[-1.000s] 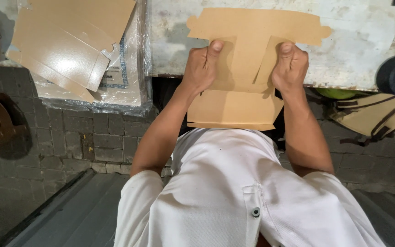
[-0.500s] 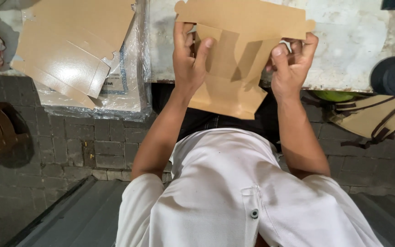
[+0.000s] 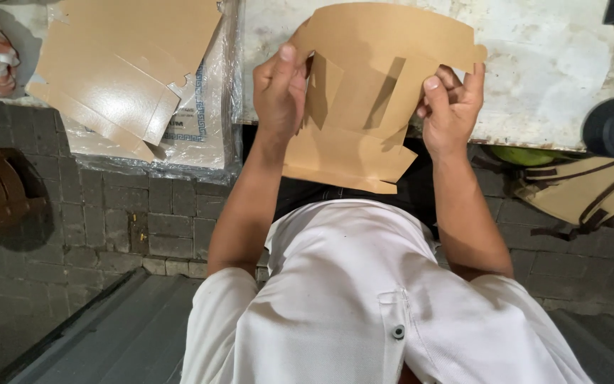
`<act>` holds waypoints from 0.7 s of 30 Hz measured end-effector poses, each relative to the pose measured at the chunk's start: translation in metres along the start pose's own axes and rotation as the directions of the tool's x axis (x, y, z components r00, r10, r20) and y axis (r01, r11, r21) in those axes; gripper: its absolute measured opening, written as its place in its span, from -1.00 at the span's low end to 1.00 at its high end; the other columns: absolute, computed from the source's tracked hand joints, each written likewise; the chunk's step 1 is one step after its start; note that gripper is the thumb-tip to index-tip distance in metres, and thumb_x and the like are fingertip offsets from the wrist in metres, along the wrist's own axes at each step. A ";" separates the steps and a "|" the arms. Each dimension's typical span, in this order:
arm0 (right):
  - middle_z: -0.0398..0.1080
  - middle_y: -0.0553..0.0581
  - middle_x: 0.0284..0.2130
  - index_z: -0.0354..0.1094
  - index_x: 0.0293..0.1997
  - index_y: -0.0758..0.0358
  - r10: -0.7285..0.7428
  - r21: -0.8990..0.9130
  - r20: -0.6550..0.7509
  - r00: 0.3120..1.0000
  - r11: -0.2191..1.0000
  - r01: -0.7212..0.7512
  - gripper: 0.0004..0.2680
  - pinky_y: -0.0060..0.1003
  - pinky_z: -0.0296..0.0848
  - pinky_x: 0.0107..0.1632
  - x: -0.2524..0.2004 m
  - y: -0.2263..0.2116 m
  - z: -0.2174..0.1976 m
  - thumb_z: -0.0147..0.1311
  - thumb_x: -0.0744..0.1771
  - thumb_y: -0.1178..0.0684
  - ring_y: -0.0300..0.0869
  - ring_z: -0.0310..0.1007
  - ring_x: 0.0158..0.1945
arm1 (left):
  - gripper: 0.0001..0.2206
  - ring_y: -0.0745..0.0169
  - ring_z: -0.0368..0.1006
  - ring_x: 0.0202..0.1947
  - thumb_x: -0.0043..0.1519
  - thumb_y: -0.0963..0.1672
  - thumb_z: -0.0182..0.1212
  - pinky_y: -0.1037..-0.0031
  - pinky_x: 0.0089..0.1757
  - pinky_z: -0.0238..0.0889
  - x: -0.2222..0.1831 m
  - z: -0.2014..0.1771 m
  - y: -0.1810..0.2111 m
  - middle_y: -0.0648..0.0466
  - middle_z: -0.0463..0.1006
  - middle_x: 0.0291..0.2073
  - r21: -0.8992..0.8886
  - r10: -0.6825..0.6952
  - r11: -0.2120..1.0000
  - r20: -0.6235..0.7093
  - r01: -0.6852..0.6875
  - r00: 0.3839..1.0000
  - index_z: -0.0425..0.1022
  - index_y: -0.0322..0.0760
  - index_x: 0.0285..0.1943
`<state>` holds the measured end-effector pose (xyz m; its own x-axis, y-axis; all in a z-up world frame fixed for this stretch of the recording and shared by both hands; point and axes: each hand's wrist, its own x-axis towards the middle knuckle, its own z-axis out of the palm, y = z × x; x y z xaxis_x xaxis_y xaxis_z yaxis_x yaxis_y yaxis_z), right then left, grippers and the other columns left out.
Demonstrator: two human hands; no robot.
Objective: The person assembles flat cardboard box blanks into finished rectangular boxes by folding and interlocking the flaps. They handle each box one at a time, fold the sides, tuck the tabs, and place the completed boxes on a stack on the table.
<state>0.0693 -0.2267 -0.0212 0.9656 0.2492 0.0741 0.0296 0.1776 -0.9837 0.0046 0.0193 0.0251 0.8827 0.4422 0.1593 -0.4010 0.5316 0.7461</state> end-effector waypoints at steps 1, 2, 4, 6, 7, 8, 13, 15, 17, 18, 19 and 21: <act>0.27 0.14 -0.29 -0.01 0.42 0.01 -0.001 0.000 0.000 1.000 1.000 0.001 -0.62 -0.40 0.21 -0.50 0.000 -0.001 0.001 0.07 0.45 0.09 -0.26 0.16 -0.49 | -0.62 -0.19 0.35 0.23 0.38 -0.06 0.14 0.13 0.25 0.26 0.000 -0.002 0.005 -0.29 0.43 0.16 0.000 0.000 1.000 0.001 0.000 1.000 0.49 -0.60 0.09; 0.32 0.15 -0.26 0.01 0.39 0.01 0.027 0.001 0.002 1.000 1.000 -0.027 -0.63 -0.44 0.19 -0.51 -0.001 -0.002 0.001 0.10 0.43 0.09 -0.28 0.16 -0.47 | -0.61 -0.05 0.28 0.32 0.39 -0.07 0.20 0.21 0.32 0.19 0.001 -0.004 0.010 -0.20 0.36 0.27 0.061 -0.049 0.997 0.062 0.045 0.997 0.36 -0.48 0.26; 0.37 0.17 -0.23 0.04 0.35 0.01 0.056 0.000 0.003 0.998 0.998 -0.056 -0.63 -0.48 0.16 -0.52 -0.001 -0.004 0.002 0.12 0.40 0.08 -0.31 0.17 -0.46 | -0.51 0.10 0.21 0.41 0.39 -0.09 0.26 0.29 0.40 0.13 0.004 -0.004 0.021 -0.10 0.28 0.37 0.123 -0.102 0.989 0.121 0.087 0.987 0.22 -0.37 0.43; 0.42 0.29 -0.18 0.06 0.34 0.04 0.010 0.015 0.065 0.998 1.000 -0.011 -0.67 -0.48 0.18 -0.52 -0.001 -0.005 0.004 0.05 0.42 0.16 -0.28 0.16 -0.47 | -0.50 0.11 0.38 0.28 0.34 -0.07 0.31 0.24 0.27 0.34 0.010 -0.001 0.036 -0.04 0.42 0.26 0.242 -0.178 0.963 0.235 0.120 0.956 0.25 -0.35 0.38; 0.42 0.29 -0.18 0.06 0.34 0.04 0.010 0.015 0.066 0.998 1.000 -0.011 -0.67 -0.48 0.18 -0.52 -0.002 -0.003 0.003 0.05 0.42 0.16 -0.28 0.16 -0.47 | -0.50 0.11 0.38 0.28 0.34 -0.07 0.31 0.24 0.27 0.34 0.014 0.000 0.039 -0.04 0.42 0.26 0.242 -0.178 0.963 0.234 0.120 0.956 0.25 -0.35 0.38; 0.42 0.25 -0.20 0.06 0.35 0.05 0.013 0.010 0.075 0.997 1.000 -0.014 -0.66 -0.47 0.19 -0.51 -0.002 -0.002 0.002 0.06 0.42 0.16 -0.29 0.16 -0.45 | -0.66 0.24 0.46 0.01 0.25 -0.07 0.34 0.37 0.04 0.44 0.018 0.001 0.042 0.03 0.53 0.01 0.327 -0.234 0.931 0.185 0.164 0.955 0.41 -0.30 0.10; 0.45 0.25 -0.13 0.07 0.36 0.05 0.013 0.004 0.106 0.994 1.000 -0.014 -0.65 -0.44 0.23 -0.49 -0.002 -0.001 0.001 0.07 0.42 0.14 -0.27 0.25 -0.43 | -0.77 0.49 0.46 -0.25 0.17 -0.06 0.33 0.58 -0.25 0.46 0.027 0.004 0.048 0.22 0.62 -0.30 0.522 -0.259 0.826 0.013 0.214 0.966 0.64 -0.34 -0.17; 0.44 0.29 -0.22 0.05 0.41 0.19 -0.080 -0.014 0.092 0.993 0.997 0.081 -0.63 -0.36 0.23 -0.48 -0.001 -0.001 0.004 0.06 0.42 0.16 -0.23 0.15 -0.52 | -0.76 0.49 0.45 -0.35 0.12 -0.05 0.37 0.60 -0.34 0.42 0.026 0.007 0.046 0.21 0.61 -0.42 0.503 -0.254 0.828 -0.058 0.248 0.965 0.66 -0.36 -0.29; 0.42 0.21 -0.22 0.09 0.35 0.23 -0.116 -0.072 0.051 0.992 0.990 0.119 -0.66 -0.37 0.22 -0.45 -0.002 -0.011 0.016 0.06 0.41 0.15 -0.25 0.14 -0.49 | -0.79 0.49 0.45 -0.39 0.10 -0.08 0.40 0.60 -0.39 0.43 0.026 0.002 0.035 0.19 0.62 -0.45 0.487 -0.230 0.837 -0.098 0.248 0.968 0.66 -0.36 -0.34; 0.40 0.13 -0.22 0.14 0.29 0.28 -0.152 -0.130 0.014 0.988 0.980 0.153 -0.69 -0.38 0.21 -0.42 -0.002 -0.016 0.022 0.06 0.40 0.14 -0.27 0.13 -0.45 | -0.82 0.49 0.44 -0.44 0.07 -0.10 0.42 0.59 -0.44 0.44 0.025 -0.001 0.030 0.17 0.62 -0.48 0.473 -0.205 0.846 -0.141 0.248 0.968 0.65 -0.36 -0.39; 0.40 0.13 -0.22 0.14 0.29 0.28 -0.152 -0.132 0.012 0.988 0.979 0.152 -0.69 -0.38 0.21 -0.42 -0.003 -0.020 0.026 0.06 0.40 0.14 -0.27 0.13 -0.45 | -0.82 0.49 0.44 -0.44 0.07 -0.10 0.42 0.59 -0.44 0.44 0.022 0.004 0.031 0.17 0.62 -0.48 0.471 -0.207 0.846 -0.140 0.249 0.968 0.65 -0.36 -0.39; 0.37 0.22 0.01 0.03 0.39 0.29 -0.299 -0.180 0.035 0.954 0.937 0.300 -0.66 -0.22 0.38 0.02 -0.003 -0.027 0.033 -0.05 0.46 0.01 -0.09 0.37 0.01 | -0.50 0.52 -0.05 -0.65 0.20 -0.06 0.32 0.58 -0.55 -0.12 0.017 0.013 0.034 0.32 0.03 -0.75 0.654 -0.040 0.749 -0.113 0.105 0.993 0.07 -0.13 -0.71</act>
<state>0.0568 -0.2006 0.0111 0.9031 0.2179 0.3701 0.3640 0.0693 -0.9288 0.0088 0.0358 0.0613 0.8649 0.4990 0.0550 -0.0474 -0.0280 0.9985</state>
